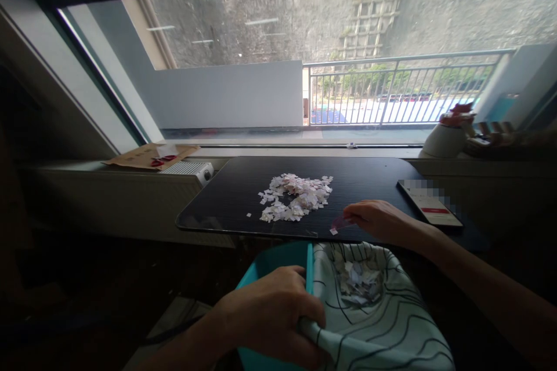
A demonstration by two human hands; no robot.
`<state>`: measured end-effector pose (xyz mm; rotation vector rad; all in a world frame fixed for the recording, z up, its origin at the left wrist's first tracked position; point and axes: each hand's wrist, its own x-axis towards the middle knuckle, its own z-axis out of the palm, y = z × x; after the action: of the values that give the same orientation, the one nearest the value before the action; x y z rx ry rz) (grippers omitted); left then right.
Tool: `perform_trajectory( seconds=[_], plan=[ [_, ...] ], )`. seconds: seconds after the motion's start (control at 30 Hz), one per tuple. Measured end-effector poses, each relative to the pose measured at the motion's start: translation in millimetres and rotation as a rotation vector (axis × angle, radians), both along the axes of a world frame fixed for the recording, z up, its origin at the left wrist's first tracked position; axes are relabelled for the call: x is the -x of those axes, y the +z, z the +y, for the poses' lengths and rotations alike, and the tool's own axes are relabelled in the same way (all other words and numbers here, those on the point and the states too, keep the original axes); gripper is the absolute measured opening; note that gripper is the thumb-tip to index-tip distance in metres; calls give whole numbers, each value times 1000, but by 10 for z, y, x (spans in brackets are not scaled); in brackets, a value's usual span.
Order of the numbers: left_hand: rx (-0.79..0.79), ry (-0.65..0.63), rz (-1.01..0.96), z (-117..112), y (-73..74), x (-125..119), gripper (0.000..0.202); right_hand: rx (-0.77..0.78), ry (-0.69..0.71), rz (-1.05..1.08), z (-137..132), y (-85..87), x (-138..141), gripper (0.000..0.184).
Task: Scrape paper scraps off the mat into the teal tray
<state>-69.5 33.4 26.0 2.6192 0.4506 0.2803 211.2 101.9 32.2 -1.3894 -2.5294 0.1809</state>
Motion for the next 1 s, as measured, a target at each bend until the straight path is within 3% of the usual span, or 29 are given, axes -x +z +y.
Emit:
perform_trajectory(
  seconds=[0.2,0.4,0.73,0.87,1.0],
  plan=[
    [-46,2,20,-17,39,-136,26,133,-18,132,-144,63,-278,25],
    [-21,-24,2,-6,4,-174,24,148,-42,149,-100,-14,-210,22],
    [9,-29,13,13,-15,-173,25,167,-75,167,-276,49,-224,23],
    [23,12,10,-12,-28,-153,28,214,-50,101,-322,68,-186,23],
    [19,42,1,-27,-38,-136,35,165,-71,139,-342,45,-179,25]
  ],
)
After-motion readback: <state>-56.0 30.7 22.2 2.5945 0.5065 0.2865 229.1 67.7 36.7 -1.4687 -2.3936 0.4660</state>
